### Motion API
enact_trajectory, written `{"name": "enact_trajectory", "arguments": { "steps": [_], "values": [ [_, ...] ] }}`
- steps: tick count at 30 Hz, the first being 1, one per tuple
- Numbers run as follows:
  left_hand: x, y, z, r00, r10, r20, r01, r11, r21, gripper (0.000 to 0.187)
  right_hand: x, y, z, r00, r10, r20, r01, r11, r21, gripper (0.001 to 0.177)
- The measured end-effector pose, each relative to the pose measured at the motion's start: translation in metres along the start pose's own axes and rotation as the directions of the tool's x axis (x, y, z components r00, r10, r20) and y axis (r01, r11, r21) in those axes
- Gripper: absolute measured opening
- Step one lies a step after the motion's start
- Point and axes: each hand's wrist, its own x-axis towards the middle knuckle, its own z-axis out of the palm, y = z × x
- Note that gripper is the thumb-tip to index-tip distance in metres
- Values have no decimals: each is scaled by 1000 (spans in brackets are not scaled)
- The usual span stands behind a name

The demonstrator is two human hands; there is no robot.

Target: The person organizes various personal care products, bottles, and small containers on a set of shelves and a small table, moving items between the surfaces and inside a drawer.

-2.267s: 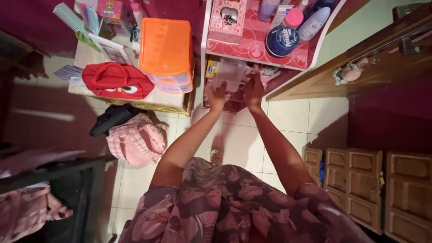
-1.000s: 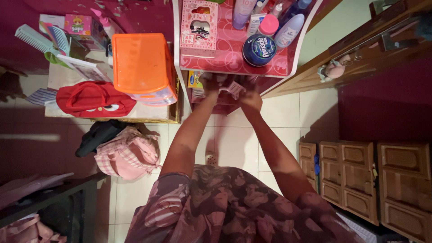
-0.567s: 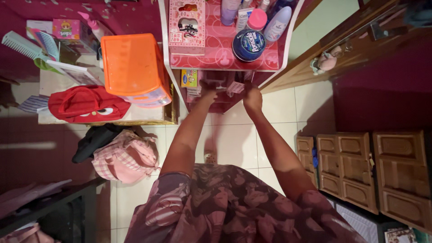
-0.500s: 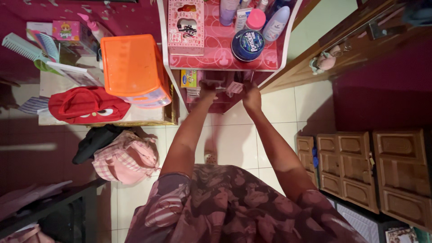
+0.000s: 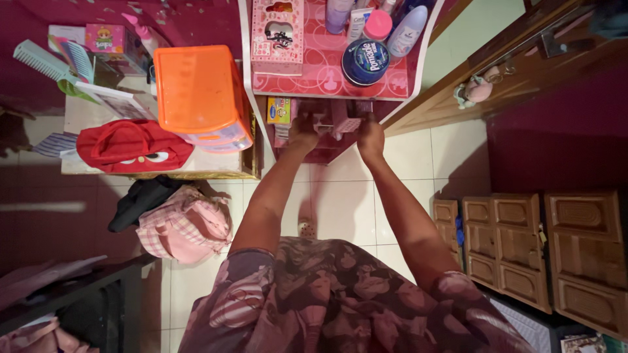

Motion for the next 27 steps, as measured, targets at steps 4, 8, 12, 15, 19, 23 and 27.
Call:
{"name": "enact_trajectory", "arguments": {
  "steps": [4, 8, 12, 15, 19, 23, 27],
  "values": [
    [3, 3, 18, 946, 307, -105, -282, 938, 202, 75, 9, 7, 15, 999, 40, -13, -41, 993, -109, 20],
    [7, 40, 37, 879, 438, -188, -476, 787, -392, 80, -7, 24, 25, 998, -43, 45, 45, 998, -39, 16],
    [16, 73, 43, 970, 225, 89, -169, 895, -412, 80, 6, 18, 15, 999, -14, 45, 22, 984, -179, 15],
    [26, 83, 48, 945, 299, -133, -323, 782, -533, 71, 10, -8, -4, 997, -70, 26, 70, 998, 5, 41],
    [30, 87, 50, 950, 251, -186, -310, 827, -469, 70, -5, -34, -15, 998, -46, 37, 45, 999, 19, 35],
    [13, 86, 58, 957, 241, -162, -290, 821, -492, 62, -14, -37, -17, 990, -138, -7, 137, 972, 189, 46],
    [-9, 67, 67, 960, 223, -166, -278, 786, -552, 52, -9, -26, -16, 987, -123, 99, 101, 974, 202, 37]
  ]
}}
